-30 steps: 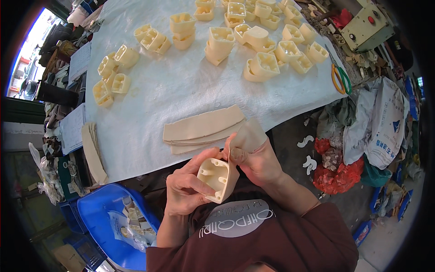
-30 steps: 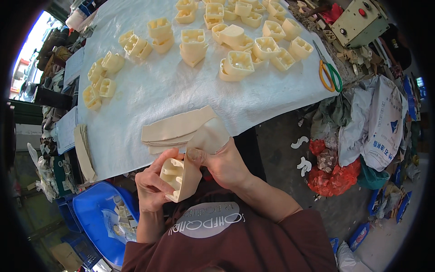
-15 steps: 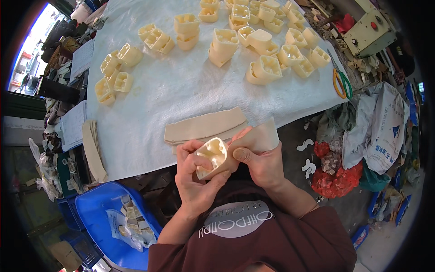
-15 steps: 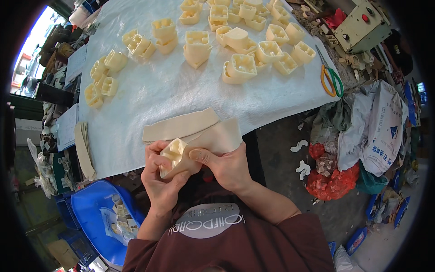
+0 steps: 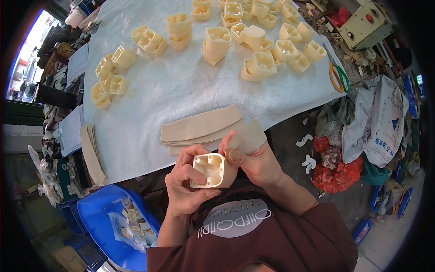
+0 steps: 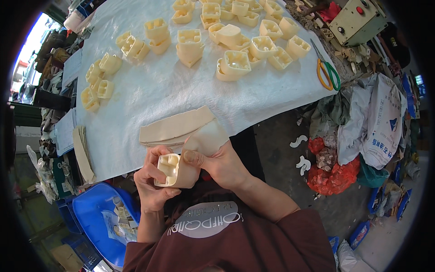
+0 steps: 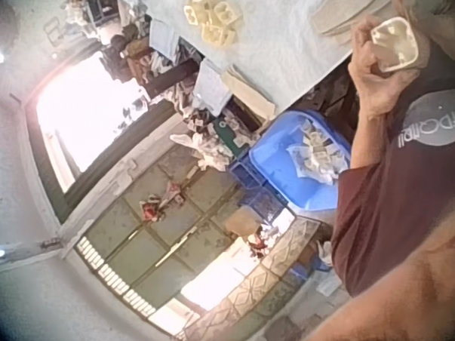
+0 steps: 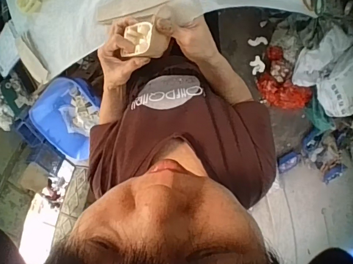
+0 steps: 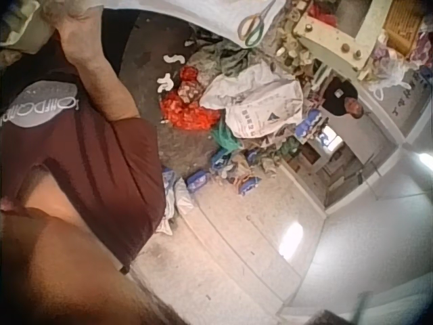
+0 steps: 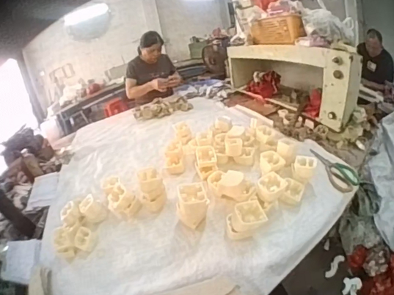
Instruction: The person assembles small beige plastic components by hand, repeatedly picking up a mold and a flat sheet, inserting the sheet into the mold, and trimming excess material with scissors. The finished assemblies are placed on a white-covered table alongside many similar units.
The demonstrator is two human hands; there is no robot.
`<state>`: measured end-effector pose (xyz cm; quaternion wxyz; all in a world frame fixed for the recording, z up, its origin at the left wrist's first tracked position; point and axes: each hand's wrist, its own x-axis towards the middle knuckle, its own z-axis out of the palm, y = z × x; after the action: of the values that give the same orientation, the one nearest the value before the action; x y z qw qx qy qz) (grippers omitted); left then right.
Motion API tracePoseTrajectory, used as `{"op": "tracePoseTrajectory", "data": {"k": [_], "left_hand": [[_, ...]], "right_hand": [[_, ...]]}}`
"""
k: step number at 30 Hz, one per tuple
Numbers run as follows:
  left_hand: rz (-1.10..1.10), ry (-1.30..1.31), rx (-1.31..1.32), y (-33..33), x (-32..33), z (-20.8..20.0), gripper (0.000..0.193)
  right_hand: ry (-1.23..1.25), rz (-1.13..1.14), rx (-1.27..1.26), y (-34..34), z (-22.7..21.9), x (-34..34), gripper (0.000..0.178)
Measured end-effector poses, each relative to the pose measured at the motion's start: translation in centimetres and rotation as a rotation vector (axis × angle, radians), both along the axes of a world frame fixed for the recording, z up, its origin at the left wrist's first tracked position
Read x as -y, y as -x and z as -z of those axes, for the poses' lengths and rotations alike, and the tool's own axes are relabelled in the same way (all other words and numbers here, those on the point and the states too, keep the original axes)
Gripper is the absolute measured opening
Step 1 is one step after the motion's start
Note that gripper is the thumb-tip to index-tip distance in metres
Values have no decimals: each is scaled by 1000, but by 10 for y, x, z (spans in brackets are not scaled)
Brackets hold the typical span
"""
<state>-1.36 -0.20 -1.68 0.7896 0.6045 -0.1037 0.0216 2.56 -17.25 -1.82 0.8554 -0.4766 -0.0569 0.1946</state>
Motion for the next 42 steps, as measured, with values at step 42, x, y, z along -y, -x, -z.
{"op": "tracePoseTrajectory", "data": {"k": [42], "left_hand": [[124,-19,42,-1,6,2,50]], "right_hand": [[156,63,165,-6,6,7,20]]}}
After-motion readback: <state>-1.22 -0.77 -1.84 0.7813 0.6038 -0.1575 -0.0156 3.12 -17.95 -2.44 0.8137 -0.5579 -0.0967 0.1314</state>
